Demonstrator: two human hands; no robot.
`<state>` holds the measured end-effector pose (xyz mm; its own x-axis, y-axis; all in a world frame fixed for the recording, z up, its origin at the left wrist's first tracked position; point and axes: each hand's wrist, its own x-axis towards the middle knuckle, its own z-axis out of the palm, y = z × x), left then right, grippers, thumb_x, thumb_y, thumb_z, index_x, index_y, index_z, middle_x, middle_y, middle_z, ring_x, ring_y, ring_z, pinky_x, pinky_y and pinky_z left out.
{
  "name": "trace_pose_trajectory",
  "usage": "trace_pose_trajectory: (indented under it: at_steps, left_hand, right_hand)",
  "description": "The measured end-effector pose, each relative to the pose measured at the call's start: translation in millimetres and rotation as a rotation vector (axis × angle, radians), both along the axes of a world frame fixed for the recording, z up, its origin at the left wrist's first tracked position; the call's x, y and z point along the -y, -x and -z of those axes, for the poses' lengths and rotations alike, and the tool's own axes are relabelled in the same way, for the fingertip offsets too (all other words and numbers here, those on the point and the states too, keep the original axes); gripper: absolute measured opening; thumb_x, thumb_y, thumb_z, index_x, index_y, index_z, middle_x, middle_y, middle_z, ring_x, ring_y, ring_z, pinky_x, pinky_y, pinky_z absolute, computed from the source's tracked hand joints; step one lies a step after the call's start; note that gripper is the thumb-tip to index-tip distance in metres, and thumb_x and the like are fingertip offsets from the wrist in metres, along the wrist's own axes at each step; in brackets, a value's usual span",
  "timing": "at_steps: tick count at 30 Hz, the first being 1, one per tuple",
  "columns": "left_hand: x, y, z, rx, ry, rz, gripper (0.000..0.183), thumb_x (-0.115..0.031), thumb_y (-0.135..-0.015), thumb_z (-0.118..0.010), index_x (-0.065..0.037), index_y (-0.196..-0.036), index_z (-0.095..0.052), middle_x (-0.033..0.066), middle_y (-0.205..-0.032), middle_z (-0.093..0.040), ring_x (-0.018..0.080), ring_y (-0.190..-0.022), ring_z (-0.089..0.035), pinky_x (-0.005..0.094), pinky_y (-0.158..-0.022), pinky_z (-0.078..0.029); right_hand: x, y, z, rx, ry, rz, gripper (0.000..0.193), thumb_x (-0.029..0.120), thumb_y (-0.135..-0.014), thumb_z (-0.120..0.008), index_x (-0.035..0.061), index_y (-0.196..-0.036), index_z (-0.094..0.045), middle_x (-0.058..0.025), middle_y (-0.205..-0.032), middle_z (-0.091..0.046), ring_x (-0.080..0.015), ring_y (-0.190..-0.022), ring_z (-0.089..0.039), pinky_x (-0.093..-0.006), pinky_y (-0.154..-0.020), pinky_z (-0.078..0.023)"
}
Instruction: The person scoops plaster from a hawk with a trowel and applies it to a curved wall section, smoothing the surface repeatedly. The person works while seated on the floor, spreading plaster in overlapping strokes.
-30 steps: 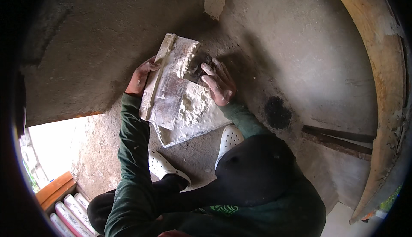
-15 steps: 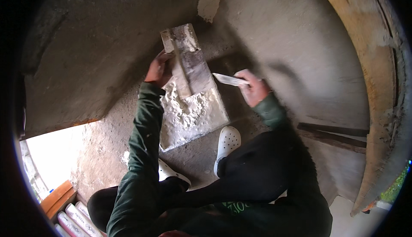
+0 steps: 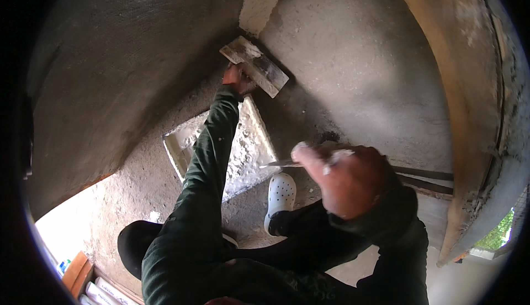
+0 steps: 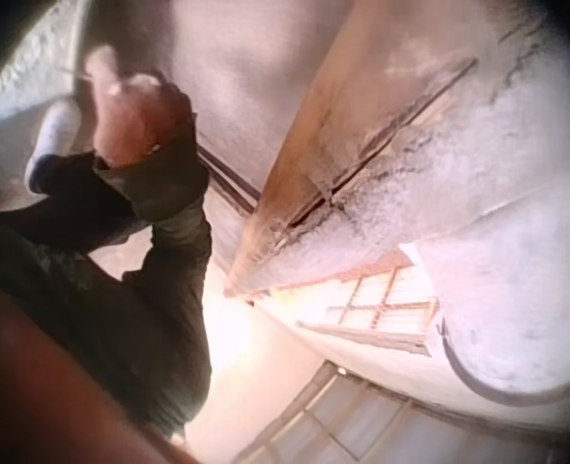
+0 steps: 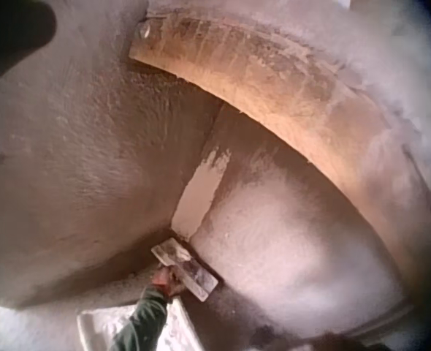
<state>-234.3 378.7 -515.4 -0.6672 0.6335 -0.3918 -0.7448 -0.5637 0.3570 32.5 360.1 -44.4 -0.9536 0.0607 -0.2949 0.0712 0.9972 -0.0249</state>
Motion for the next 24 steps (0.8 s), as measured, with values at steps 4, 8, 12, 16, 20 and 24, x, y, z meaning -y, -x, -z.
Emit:
trace_pose_trajectory:
  at_steps: [4, 8, 12, 16, 20, 24]
  left_hand:
    - [-11.7, 13.0, 33.4, -0.724, 0.525, -0.146, 0.042, -0.008, -0.077, -0.078, -0.002, -0.117, -0.065, 0.0229, -0.123, -0.064, 0.0389, -0.108, -0.065, 0.0450, -0.089, -0.055]
    - [-47.7, 1.9, 22.5, -0.434, 0.447, -0.232, 0.043, -0.012, -0.080, -0.075, -0.003, -0.120, -0.063, 0.0248, -0.122, -0.064, 0.0416, -0.108, -0.064, 0.0474, -0.088, -0.055]
    - [-37.0, 39.1, 68.9, -0.696, 0.612, -0.234, 0.040, -0.013, -0.081, -0.074, -0.003, -0.118, -0.062, 0.0244, -0.118, -0.065, 0.0416, -0.108, -0.064, 0.0505, -0.086, -0.055]
    - [-55.2, 27.5, 39.3, -0.753, 0.598, -0.238, 0.038, -0.013, -0.081, -0.074, -0.003, -0.116, -0.062, 0.0236, -0.114, -0.066, 0.0419, -0.105, -0.064, 0.0519, -0.084, -0.054]
    - [-49.2, 38.1, 5.4, -1.539, 1.162, -0.026, 0.039, -0.016, -0.079, -0.075, -0.005, -0.115, -0.064, 0.0232, -0.112, -0.066, 0.0433, -0.099, -0.065, 0.0528, -0.085, -0.054]
    - [-41.5, 60.6, 9.7, -1.222, 0.800, -0.020, 0.043, -0.020, -0.083, -0.072, 0.001, -0.118, -0.061, 0.0158, -0.111, -0.066, 0.0290, -0.094, -0.068, 0.0452, -0.076, -0.058]
  right_hand:
    - [-10.6, 17.8, 31.0, 0.092, 0.018, -0.103, 0.025, 0.008, -0.096, -0.055, 0.0065, -0.118, -0.066, -0.0150, -0.078, -0.069, -0.0289, -0.073, -0.070, -0.0426, -0.060, -0.053]
    - [-17.4, 28.6, 49.1, 0.423, 0.018, -0.022, 0.029, 0.007, -0.095, -0.053, 0.0051, -0.123, -0.060, -0.0159, -0.083, -0.069, -0.0330, -0.081, -0.070, -0.0448, -0.064, -0.056]
    - [-12.2, 24.4, 59.4, 0.379, 0.143, -0.070, 0.047, 0.000, -0.086, -0.059, 0.0080, -0.132, -0.057, -0.0228, -0.081, -0.067, -0.0391, -0.077, -0.067, -0.0486, -0.068, -0.053]
    - [-11.2, 24.7, 59.4, 0.421, 0.119, -0.091, 0.049, 0.000, -0.085, -0.060, 0.0050, -0.133, -0.056, -0.0221, -0.079, -0.066, -0.0379, -0.075, -0.067, -0.0478, -0.068, -0.054]
    - [-10.1, 24.7, 59.1, 0.452, 0.078, -0.107, 0.049, 0.000, -0.085, -0.060, 0.0038, -0.134, -0.056, -0.0215, -0.078, -0.066, -0.0373, -0.074, -0.067, -0.0476, -0.066, -0.054]
    - [-7.0, 22.2, 66.4, 0.448, 0.101, -0.155, 0.050, 0.000, -0.084, -0.061, 0.0036, -0.134, -0.055, -0.0213, -0.077, -0.067, -0.0372, -0.074, -0.067, -0.0474, -0.066, -0.054]
